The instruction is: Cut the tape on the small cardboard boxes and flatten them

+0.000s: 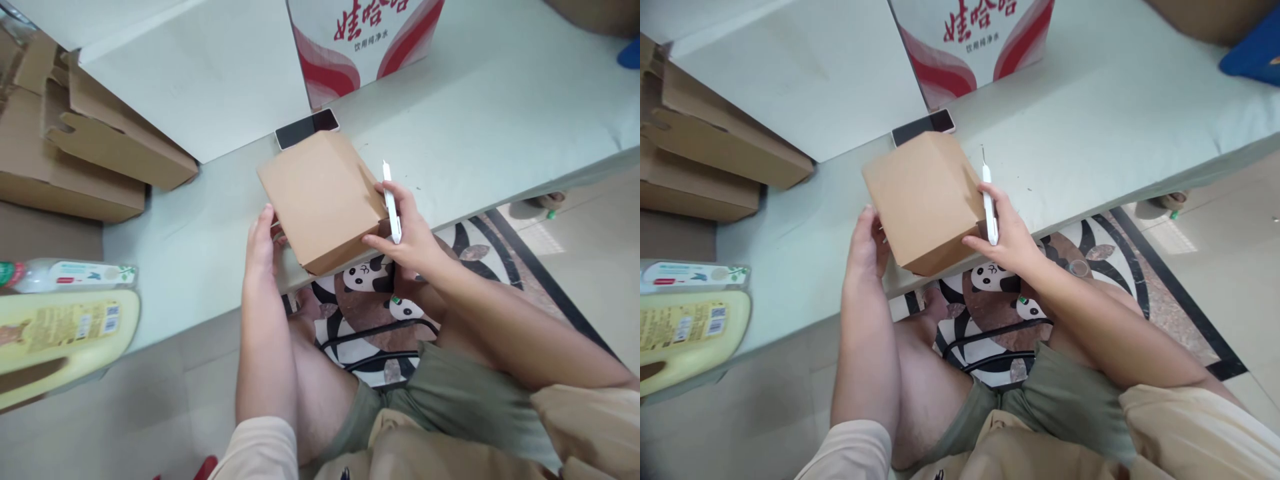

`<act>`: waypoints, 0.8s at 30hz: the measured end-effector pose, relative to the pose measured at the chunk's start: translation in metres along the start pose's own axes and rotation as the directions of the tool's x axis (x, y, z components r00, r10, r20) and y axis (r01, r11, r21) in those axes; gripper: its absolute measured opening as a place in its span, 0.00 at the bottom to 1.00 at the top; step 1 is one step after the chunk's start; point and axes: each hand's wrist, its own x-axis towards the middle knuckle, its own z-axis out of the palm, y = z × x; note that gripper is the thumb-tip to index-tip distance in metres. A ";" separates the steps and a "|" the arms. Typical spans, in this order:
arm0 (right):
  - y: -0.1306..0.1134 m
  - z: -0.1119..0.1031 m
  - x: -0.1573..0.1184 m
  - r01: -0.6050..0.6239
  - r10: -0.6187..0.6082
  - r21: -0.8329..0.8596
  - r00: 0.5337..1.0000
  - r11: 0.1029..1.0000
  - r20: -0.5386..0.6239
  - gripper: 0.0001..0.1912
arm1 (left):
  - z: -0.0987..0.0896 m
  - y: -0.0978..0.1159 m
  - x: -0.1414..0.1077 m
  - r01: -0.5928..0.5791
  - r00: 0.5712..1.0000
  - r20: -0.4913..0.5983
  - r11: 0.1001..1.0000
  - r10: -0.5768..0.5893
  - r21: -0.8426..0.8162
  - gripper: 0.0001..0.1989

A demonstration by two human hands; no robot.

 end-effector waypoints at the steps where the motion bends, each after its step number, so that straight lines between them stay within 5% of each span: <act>1: 0.000 0.001 0.001 0.016 -0.016 0.004 1.000 1.000 0.000 0.47 | 0.000 0.000 0.000 -0.017 1.000 -0.004 1.000 0.017 0.006 0.26; 24: 0.007 0.006 0.010 0.110 -0.110 0.017 0.994 0.994 0.024 0.47 | 0.002 0.006 -0.001 0.067 0.998 -0.008 0.993 -0.068 -0.095 0.28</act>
